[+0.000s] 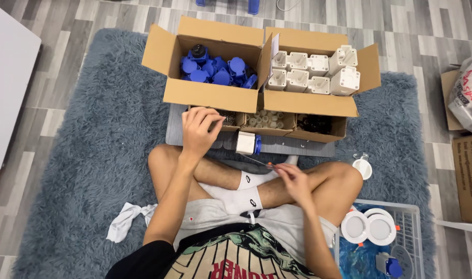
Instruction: Assembling electrical components by using a screwdriver to secure parts while sitting on the floor
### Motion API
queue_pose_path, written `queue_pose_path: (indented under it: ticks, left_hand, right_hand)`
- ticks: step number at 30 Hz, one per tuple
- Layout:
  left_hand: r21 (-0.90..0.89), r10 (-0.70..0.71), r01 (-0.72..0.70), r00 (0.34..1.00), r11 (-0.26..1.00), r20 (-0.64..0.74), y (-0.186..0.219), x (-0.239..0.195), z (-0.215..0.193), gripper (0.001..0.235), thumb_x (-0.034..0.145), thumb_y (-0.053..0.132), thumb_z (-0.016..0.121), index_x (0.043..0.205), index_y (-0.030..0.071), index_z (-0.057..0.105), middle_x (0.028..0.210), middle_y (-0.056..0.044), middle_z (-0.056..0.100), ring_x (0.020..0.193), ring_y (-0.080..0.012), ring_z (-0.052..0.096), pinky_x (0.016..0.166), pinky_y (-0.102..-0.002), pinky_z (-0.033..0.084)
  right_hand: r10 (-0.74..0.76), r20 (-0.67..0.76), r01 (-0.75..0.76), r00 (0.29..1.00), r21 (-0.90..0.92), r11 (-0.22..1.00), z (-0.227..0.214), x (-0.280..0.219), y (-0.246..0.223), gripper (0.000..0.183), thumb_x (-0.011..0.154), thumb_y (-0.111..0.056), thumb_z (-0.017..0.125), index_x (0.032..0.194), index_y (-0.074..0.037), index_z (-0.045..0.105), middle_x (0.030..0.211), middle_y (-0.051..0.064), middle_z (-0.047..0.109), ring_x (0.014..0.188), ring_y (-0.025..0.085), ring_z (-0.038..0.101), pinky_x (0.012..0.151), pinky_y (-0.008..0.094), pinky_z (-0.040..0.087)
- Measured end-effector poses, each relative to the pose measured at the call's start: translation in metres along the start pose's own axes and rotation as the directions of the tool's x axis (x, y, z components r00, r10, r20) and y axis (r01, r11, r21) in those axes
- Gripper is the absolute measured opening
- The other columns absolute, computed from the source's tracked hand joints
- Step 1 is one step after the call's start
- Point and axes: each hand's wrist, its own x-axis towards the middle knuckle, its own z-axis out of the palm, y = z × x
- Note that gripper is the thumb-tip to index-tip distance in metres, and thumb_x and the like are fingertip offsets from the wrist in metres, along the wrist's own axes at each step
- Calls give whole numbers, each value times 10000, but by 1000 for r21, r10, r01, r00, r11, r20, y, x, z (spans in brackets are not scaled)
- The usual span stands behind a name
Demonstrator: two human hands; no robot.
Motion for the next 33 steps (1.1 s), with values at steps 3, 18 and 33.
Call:
queue_pose_path:
  ticks: [3,18,33]
  left_hand:
    - [-18,-36,36,999,999,0,11,-11,14,126,934,227,901,968,255,783,1020,117,738,1032,-138,641,868,-337,438]
    - [-99,267,-257,781,961,564,83,-27,39,578,725,145,787,1292,172,674,1438,-152,559,1278,-348,514,1064,-487,404]
    - [-253,298,-165,659,953,691,73,-28,47,576,789,64,906,1291,168,641,1402,-169,581,1349,-418,571,1093,-501,496]
  right_hand:
    - [39,66,-25,997,-200,979,33,-1,7,228,1052,-202,736,1236,-196,871,1230,133,833,1154,373,783,979,494,619]
    - [-300,723,195,622,228,954,94,-44,-59,198,874,-59,719,1068,-54,758,1137,60,788,1005,234,742,946,347,591]
    - [-557,825,-408,95,543,734,169,-90,-23,719,980,-483,578,1533,-23,581,1567,154,605,1426,248,571,1260,438,438]
